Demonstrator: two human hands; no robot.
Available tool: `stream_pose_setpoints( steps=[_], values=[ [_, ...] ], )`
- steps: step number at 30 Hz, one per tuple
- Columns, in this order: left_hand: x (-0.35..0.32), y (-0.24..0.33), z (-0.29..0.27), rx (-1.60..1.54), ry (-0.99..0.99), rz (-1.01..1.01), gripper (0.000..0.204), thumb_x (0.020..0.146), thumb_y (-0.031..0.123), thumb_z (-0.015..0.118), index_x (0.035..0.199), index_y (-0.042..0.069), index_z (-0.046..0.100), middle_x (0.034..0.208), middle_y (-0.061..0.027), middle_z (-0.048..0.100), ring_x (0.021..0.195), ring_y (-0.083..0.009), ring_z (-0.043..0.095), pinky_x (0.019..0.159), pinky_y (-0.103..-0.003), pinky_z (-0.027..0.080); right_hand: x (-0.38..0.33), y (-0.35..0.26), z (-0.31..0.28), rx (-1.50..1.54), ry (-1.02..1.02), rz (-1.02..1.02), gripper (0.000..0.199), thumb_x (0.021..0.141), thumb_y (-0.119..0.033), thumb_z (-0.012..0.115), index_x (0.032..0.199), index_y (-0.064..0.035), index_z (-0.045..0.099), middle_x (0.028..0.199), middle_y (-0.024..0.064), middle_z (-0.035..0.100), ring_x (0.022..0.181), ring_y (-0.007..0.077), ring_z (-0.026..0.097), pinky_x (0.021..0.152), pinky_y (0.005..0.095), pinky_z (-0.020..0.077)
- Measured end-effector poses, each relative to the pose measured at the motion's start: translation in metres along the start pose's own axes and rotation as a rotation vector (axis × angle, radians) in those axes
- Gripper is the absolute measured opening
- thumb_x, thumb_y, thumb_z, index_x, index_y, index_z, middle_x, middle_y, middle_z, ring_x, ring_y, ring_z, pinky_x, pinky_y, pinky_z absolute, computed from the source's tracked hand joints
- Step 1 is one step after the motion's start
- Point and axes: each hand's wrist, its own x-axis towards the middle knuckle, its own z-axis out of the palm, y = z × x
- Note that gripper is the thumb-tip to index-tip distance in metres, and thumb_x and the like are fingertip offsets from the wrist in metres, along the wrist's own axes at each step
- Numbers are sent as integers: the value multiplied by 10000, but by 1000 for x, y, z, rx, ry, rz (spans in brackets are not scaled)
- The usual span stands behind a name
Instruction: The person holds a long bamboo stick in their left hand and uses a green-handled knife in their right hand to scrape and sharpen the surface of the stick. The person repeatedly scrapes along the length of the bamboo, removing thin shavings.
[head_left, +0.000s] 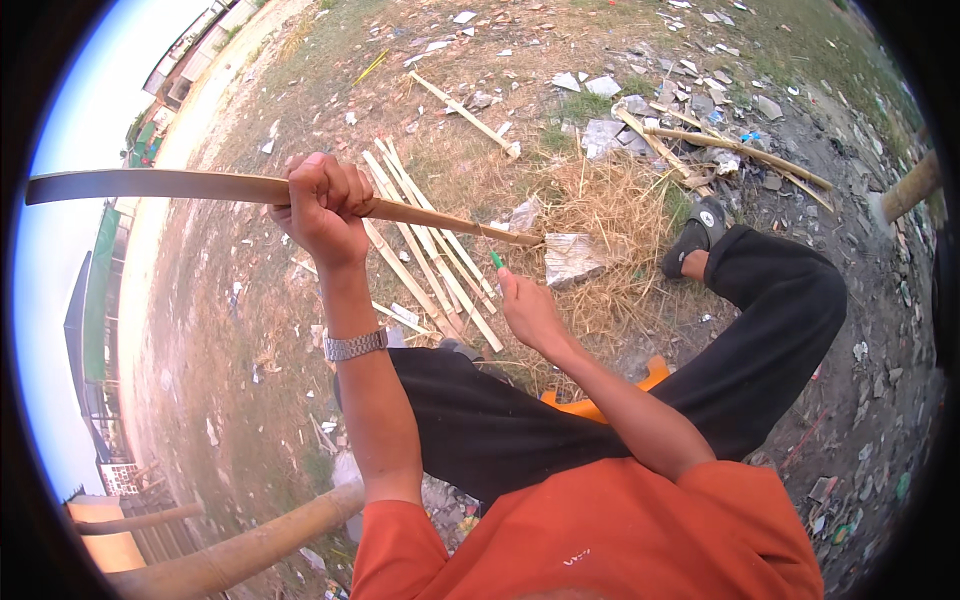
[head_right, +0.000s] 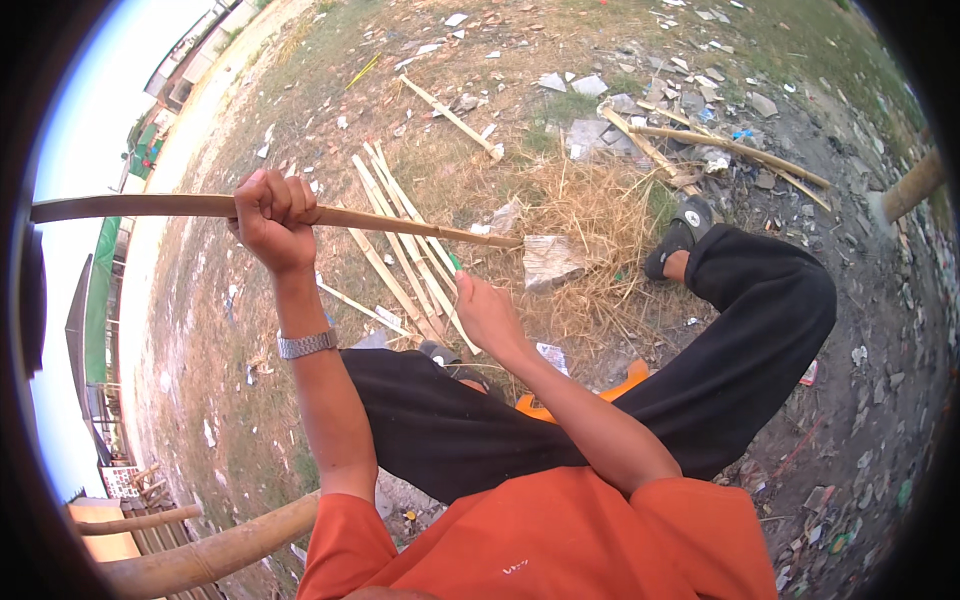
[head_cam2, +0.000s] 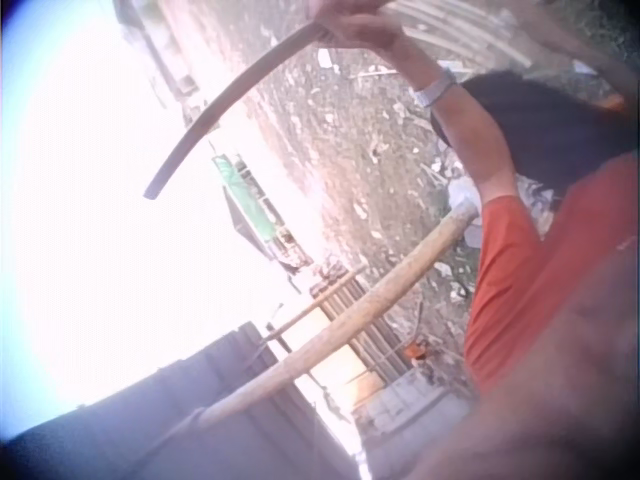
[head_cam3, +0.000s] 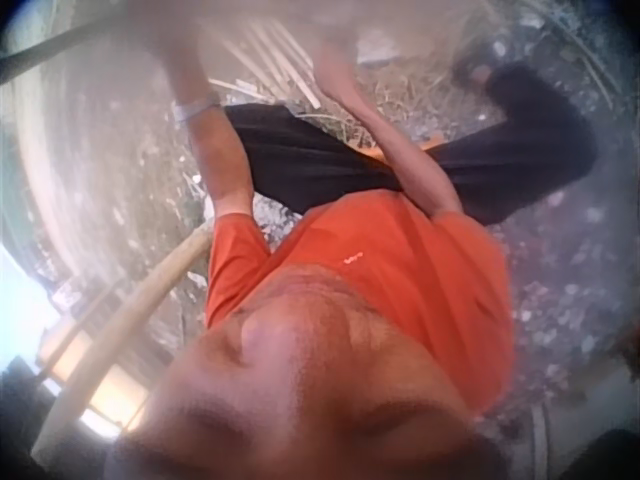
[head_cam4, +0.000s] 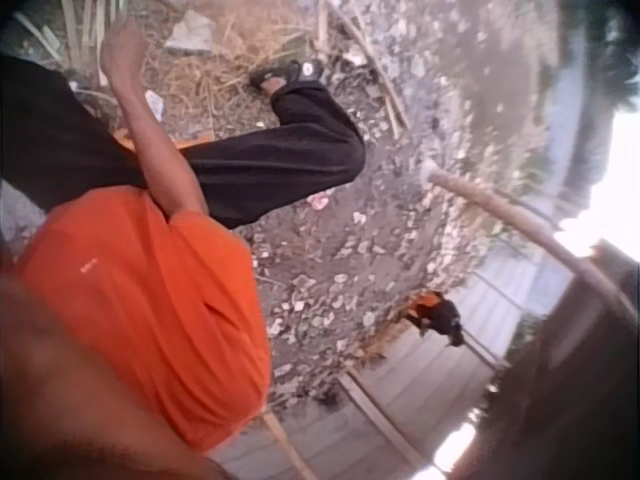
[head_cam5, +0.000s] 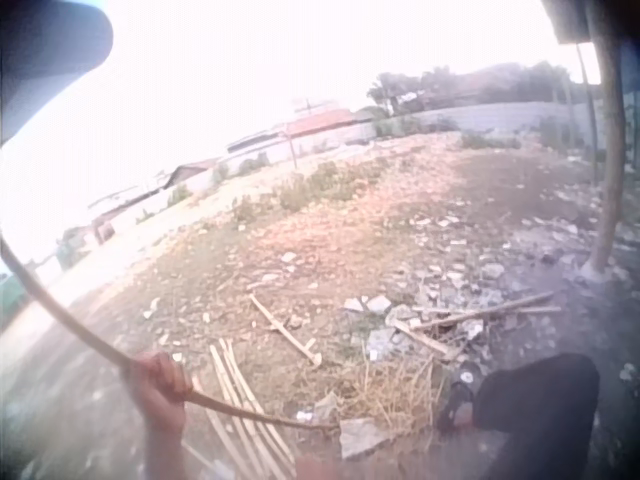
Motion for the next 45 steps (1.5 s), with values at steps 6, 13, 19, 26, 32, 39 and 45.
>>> stream_pose_setpoints(
  steps=[6, 13, 19, 26, 32, 39, 45],
  values=[
    [-6, -6, 9, 18, -21, 28, 367, 885, 115, 453, 575, 140, 258, 478, 31, 218, 388, -70, 197, 361, -251, 175, -8, -10, 1, 229, -58, -229, 439, 995, -329, 339, 829, 23, 542, 699, 274, 546, 681, 451, 536, 632, 489, 409],
    [-2, -3, 12, 62, 119, 21, 386, 892, 135, 459, 570, 149, 247, 477, 32, 213, 397, -69, 186, 374, -249, 166, -7, 10, 1, 92, -39, 0, 489, 997, -356, 308, 825, 33, 549, 756, 295, 565, 744, 489, 539, 692, 515, 402],
    [-7, -3, 17, 64, 79, 33, 386, 897, 133, 454, 571, 143, 247, 488, 30, 215, 410, -68, 197, 381, -246, 176, 7, 12, 9, 140, -1, -36, 491, 995, -355, 312, 825, 28, 567, 764, 286, 589, 767, 487, 553, 707, 518, 420],
    [-8, -1, 16, 60, 73, 41, 394, 889, 128, 461, 563, 146, 240, 483, 35, 201, 404, -67, 185, 382, -247, 185, 20, 34, 19, 288, -101, -222, 510, 995, -372, 292, 886, 40, 573, 790, 295, 586, 803, 469, 568, 737, 512, 422],
    [-6, -2, 13, 68, 123, 52, 399, 888, 118, 460, 558, 150, 236, 485, 36, 196, 402, -68, 181, 384, -251, 184, 28, 54, 28, 97, -3, 25, 513, 994, -377, 295, 868, 38, 568, 803, 304, 583, 804, 472, 562, 736, 513, 418],
    [-6, -2, 17, 90, 89, 47, 398, 889, 131, 452, 560, 151, 229, 481, 35, 200, 398, -71, 185, 382, -253, 187, 43, 83, 33, 24, 22, 187, 548, 987, -397, 285, 860, 41, 588, 834, 303, 603, 829, 479, 566, 774, 530, 418],
    [-4, -3, 15, 95, 113, 30, 396, 885, 138, 456, 562, 153, 227, 484, 33, 198, 398, -74, 178, 394, -255, 188, 59, 121, 47, -39, 5, 244, 552, 991, -422, 271, 852, 24, 564, 780, 277, 591, 771, 436, 569, 746, 502, 420]
  ],
)
